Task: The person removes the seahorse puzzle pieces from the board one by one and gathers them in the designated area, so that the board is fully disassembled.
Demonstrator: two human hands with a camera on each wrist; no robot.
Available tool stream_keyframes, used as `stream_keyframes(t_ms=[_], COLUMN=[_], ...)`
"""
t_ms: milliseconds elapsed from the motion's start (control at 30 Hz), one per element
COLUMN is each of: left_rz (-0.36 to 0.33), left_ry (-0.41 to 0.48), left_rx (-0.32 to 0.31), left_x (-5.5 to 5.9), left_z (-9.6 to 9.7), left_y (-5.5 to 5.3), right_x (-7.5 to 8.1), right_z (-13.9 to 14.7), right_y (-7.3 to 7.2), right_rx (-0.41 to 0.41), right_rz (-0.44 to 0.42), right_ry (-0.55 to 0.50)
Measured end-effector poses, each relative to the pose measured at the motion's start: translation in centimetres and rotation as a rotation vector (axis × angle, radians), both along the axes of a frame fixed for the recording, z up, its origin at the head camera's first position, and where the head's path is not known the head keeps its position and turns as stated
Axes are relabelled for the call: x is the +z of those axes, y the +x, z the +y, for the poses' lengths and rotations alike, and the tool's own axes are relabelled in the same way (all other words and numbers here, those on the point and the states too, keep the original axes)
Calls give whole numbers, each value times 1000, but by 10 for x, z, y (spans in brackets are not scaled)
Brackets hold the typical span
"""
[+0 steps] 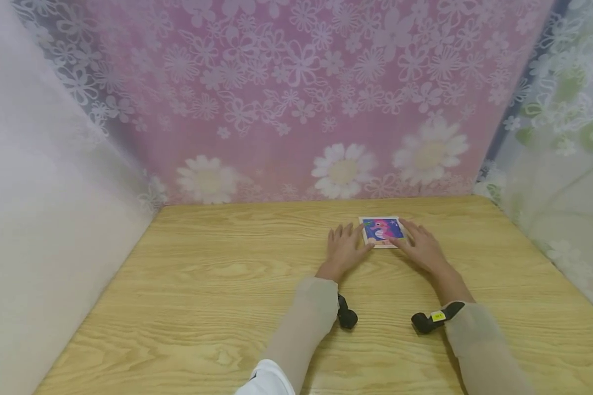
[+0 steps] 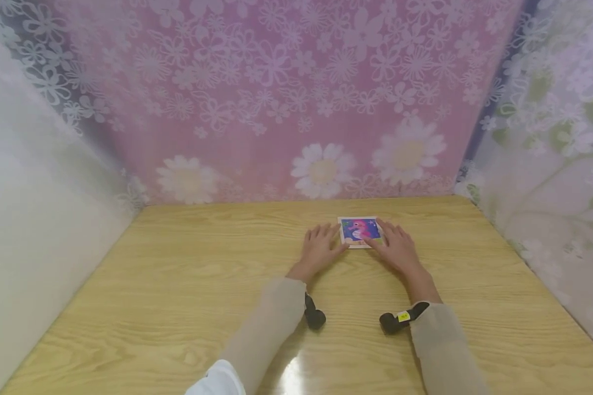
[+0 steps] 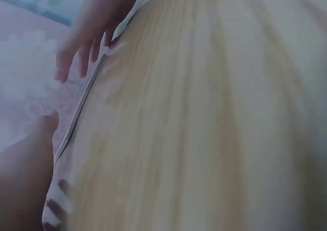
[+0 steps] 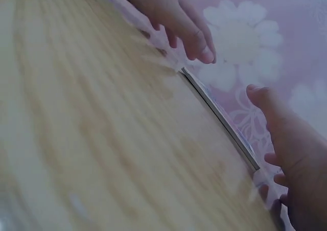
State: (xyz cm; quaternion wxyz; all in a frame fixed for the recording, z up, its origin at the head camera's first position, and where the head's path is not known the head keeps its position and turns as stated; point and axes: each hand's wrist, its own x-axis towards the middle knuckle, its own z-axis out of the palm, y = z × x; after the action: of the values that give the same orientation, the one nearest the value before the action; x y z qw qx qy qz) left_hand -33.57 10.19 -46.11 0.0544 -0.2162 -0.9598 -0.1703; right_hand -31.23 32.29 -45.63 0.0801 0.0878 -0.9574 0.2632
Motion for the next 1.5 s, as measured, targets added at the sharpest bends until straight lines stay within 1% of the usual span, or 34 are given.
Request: stream_keyframes(t_ms=[100, 267, 367, 600, 700, 867, 1033, 1067, 1200, 1267, 1300, 1500], left_rz=[-20, -31, -41, -32, -26, -25, -37, -24, -19, -14, -24, 10], left_ry=[-1, -81, -106, -93, -100, -108, -63, -46, -15, -18, -27, -74], left_rx=[12, 43, 45, 29, 27, 29, 8, 1, -14, -16, -14, -14], left_x=[-3, -2, -1, -5, -5, -6, -7, -7, -5, -5, -5, -7], left_z=[2, 5, 5, 2, 0, -6, -13, -15, -23, -26, -27, -36], left_y=[1, 2, 2, 3, 4, 5, 9, 12, 18, 22, 22, 27], right_x=[-4, -6, -7, -9, -10, -10, -11, -11, -13, -13, -13, -12], right_z=[3, 2, 3, 1, -2, -7, -12, -14, -18, -20, -21, -28], right_y=[0, 0, 0, 2, 4, 8, 13, 14, 19, 22, 23, 30], right_rx=[9, 9, 5, 13, 20, 34, 38, 37, 47, 57, 59, 76], right_rz=[-12, -1, 2, 25, 31, 69, 104, 107, 113, 111, 108, 115], right_ry=[-16, -9, 2, 28, 38, 51, 49, 49, 54, 53, 54, 57])
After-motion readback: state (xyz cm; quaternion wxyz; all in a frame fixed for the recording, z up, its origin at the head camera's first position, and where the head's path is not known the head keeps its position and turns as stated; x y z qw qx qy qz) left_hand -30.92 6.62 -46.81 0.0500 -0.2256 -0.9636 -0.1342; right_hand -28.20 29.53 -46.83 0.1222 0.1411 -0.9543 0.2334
